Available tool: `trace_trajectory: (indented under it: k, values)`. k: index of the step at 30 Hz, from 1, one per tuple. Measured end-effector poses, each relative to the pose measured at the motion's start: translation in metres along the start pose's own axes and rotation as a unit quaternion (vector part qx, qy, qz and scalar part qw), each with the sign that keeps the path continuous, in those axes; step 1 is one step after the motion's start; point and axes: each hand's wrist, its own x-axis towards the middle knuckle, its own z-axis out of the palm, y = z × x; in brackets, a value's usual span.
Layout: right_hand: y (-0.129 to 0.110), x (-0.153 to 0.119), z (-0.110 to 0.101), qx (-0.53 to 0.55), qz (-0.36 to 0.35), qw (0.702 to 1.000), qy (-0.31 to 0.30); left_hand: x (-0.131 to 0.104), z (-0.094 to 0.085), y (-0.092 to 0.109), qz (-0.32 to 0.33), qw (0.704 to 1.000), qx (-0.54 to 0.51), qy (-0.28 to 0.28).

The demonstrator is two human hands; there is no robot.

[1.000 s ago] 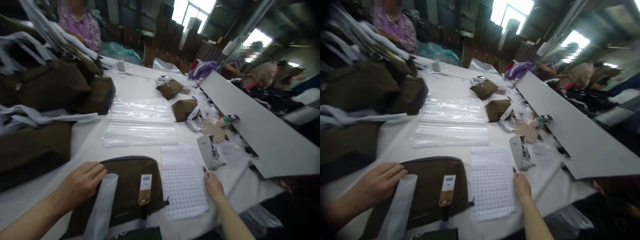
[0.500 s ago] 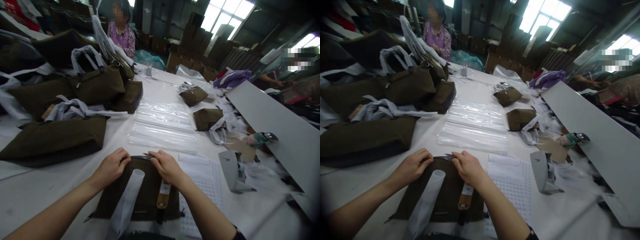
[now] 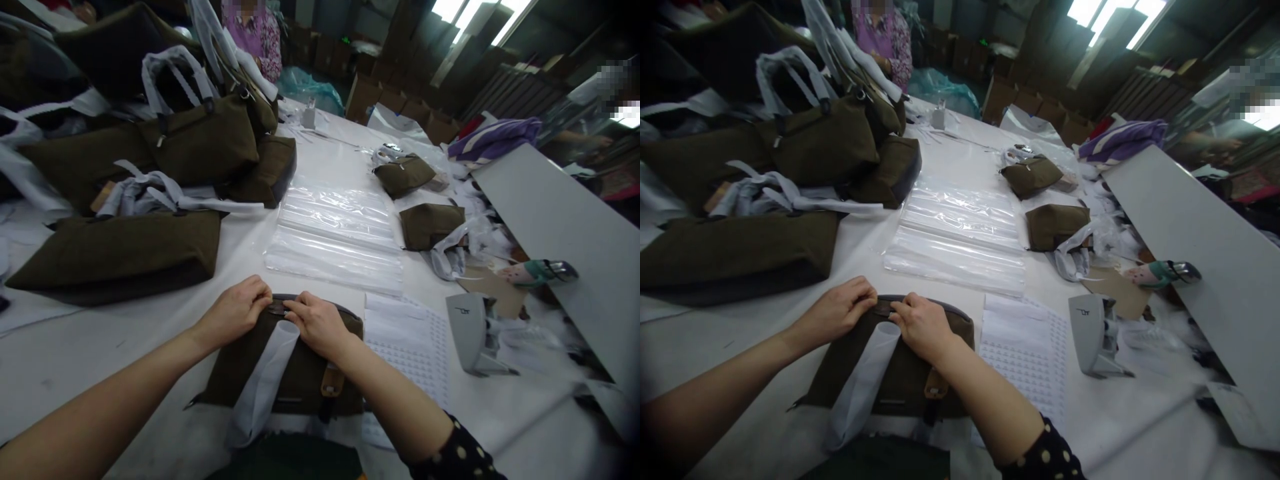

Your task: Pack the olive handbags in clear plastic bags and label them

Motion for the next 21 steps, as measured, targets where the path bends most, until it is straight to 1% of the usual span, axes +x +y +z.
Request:
trace_trajectory:
  k: [5,13,17,19,21]
  values:
    - [0.004,-0.001,0.005,0.021,-0.011,1.000,0.005,0.001,0.001,0.000,-0.002,1.000,0.001,0.003]
    - [0.007,-0.002,0.011,0.028,-0.005,0.999,0.014,0.000,0.003,-0.004,-0.005,1.000,-0.003,0.003]
    - [0.004,0.000,0.015,0.033,-0.001,0.999,0.014,0.006,0.005,0.000,-0.007,1.000,-0.008,0.005]
    - [0.003,0.001,0.014,0.060,-0.001,0.998,0.026,0.006,0.000,0.002,-0.012,1.000,-0.014,0.018]
    - [0.009,-0.003,0.007,0.121,0.007,0.990,0.072,-0.004,-0.012,0.000,-0.024,0.999,-0.019,0.037]
